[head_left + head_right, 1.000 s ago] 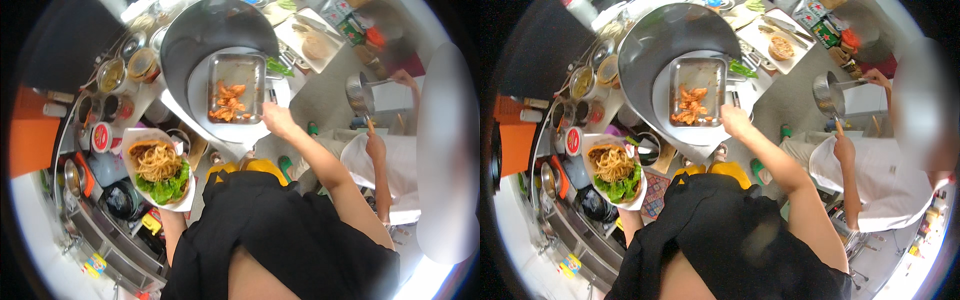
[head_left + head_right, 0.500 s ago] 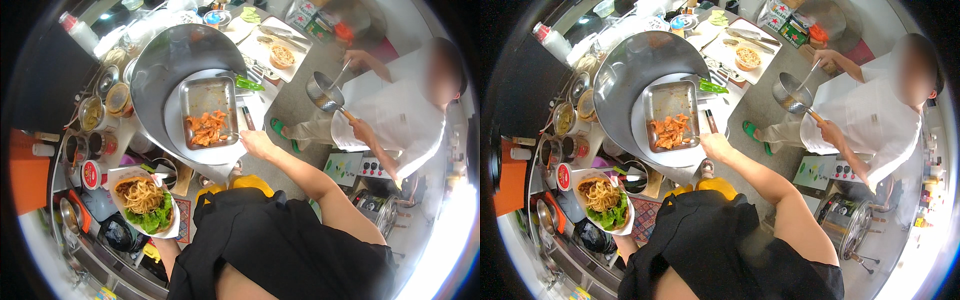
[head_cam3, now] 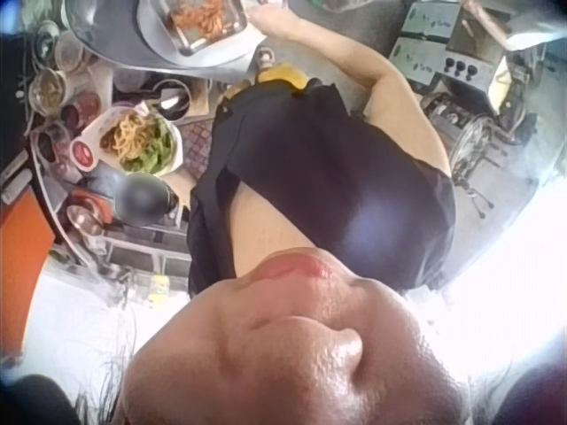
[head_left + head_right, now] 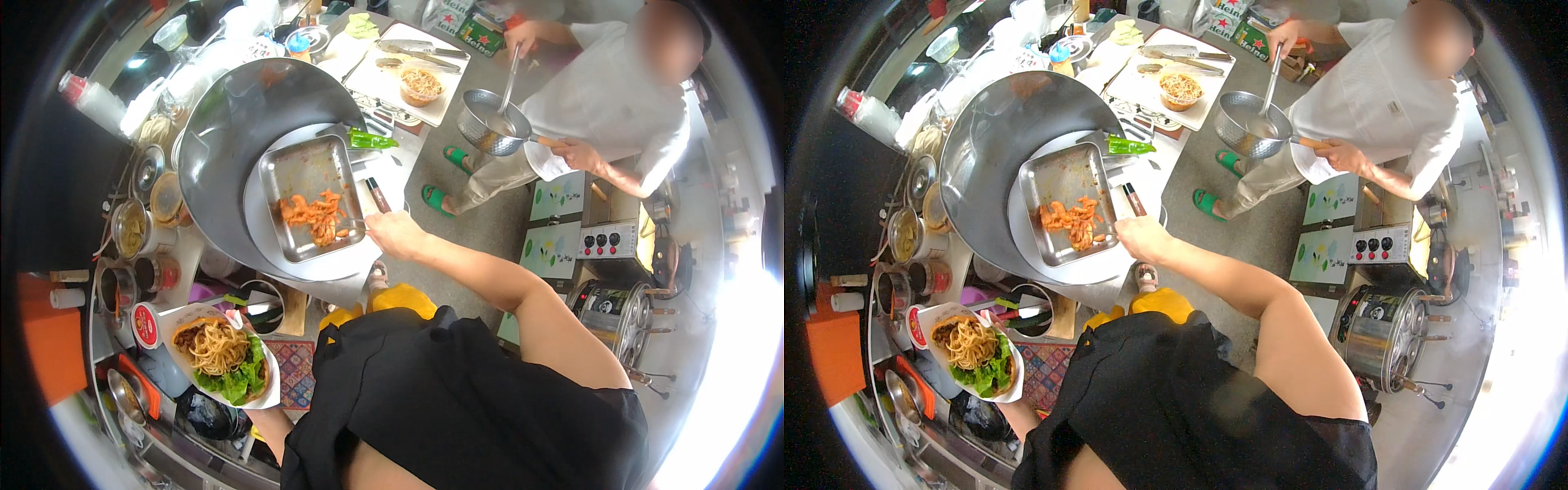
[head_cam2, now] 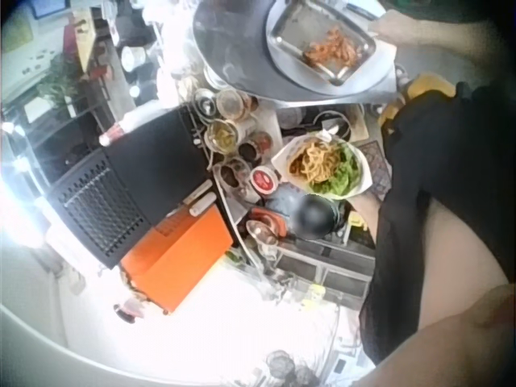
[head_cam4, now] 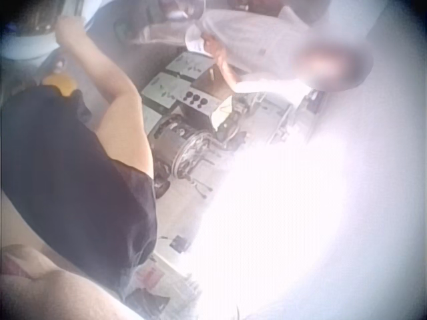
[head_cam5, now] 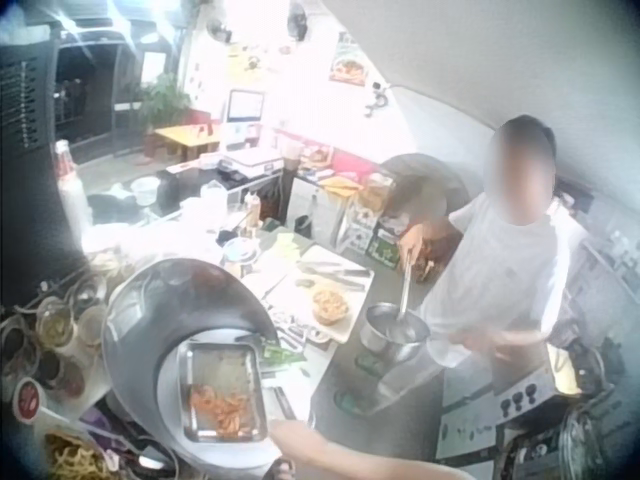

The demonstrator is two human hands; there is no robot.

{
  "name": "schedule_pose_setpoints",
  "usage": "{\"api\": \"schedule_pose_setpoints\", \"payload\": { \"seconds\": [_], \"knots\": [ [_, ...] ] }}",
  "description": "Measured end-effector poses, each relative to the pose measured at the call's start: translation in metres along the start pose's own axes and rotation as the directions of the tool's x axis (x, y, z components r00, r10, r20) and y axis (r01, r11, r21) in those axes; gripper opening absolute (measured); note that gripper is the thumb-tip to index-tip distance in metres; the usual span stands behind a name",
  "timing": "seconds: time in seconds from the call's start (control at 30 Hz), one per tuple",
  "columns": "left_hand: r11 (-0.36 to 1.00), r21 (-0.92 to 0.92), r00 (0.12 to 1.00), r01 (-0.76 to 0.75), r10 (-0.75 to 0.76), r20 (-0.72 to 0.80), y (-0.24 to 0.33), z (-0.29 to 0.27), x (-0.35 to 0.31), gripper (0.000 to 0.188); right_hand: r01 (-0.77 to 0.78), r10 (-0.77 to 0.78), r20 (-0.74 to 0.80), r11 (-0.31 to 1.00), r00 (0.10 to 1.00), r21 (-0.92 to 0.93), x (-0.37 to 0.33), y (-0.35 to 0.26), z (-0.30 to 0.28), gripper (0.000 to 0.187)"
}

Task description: The person assembles a sandwich by spreading a dark sauce on a bun, adding lettuce, noodles, and fried meat. They use a spoon, chopsticks, and tongs to layer the ingredients into a paper tray.

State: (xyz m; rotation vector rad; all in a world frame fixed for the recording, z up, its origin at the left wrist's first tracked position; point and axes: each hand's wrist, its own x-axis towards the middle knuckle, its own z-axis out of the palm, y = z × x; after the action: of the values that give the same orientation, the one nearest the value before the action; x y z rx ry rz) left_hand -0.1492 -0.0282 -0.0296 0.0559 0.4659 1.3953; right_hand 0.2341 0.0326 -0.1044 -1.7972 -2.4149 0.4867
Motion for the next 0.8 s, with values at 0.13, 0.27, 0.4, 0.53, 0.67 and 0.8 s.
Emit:
{"api": "schedule_pose_setpoints", "payload": {
  "seconds": [0.13,0.27,0.4,0.53,0.67,0.8],
  "knots": [
    [1.0,0.0,1.0,-0.008,0.008,0.004,0.002,-0.002,-0.003,0.068,-0.122,0.122,-0.02,0.992,0.992,-0.015,-0.012,-0.001,-0.033,0.031],
    [1.0,-0.004,0.998,-0.009,0.009,0.069,0.004,-0.001,0.001,0.068,-0.118,0.126,0.071,0.988,0.99,-0.097,-0.015,0.001,0.002,0.03],
    [1.0,-0.019,0.996,0.015,-0.014,0.092,-0.002,0.001,0.007,0.072,-0.137,0.137,0.03,0.99,0.99,-0.018,-0.001,0.012,0.04,0.017],
    [0.988,-0.15,0.99,0.036,-0.015,0.141,-0.004,0.025,0.004,0.068,-0.161,0.164,-0.031,0.985,0.986,0.065,-0.006,-0.004,-0.004,0.022],
    [0.995,-0.097,0.999,0.013,-0.017,-0.042,-0.006,0.021,0.0,0.059,-0.049,0.055,0.041,0.99,0.998,-0.129,-0.028,-0.007,-0.023,0.022],
    [0.999,-0.05,0.999,0.011,-0.013,-0.036,-0.011,0.033,-0.003,0.057,-0.02,0.046,0.14,0.983,0.989,-0.18,-0.018,-0.005,0.001,0.02]
  ]
}}
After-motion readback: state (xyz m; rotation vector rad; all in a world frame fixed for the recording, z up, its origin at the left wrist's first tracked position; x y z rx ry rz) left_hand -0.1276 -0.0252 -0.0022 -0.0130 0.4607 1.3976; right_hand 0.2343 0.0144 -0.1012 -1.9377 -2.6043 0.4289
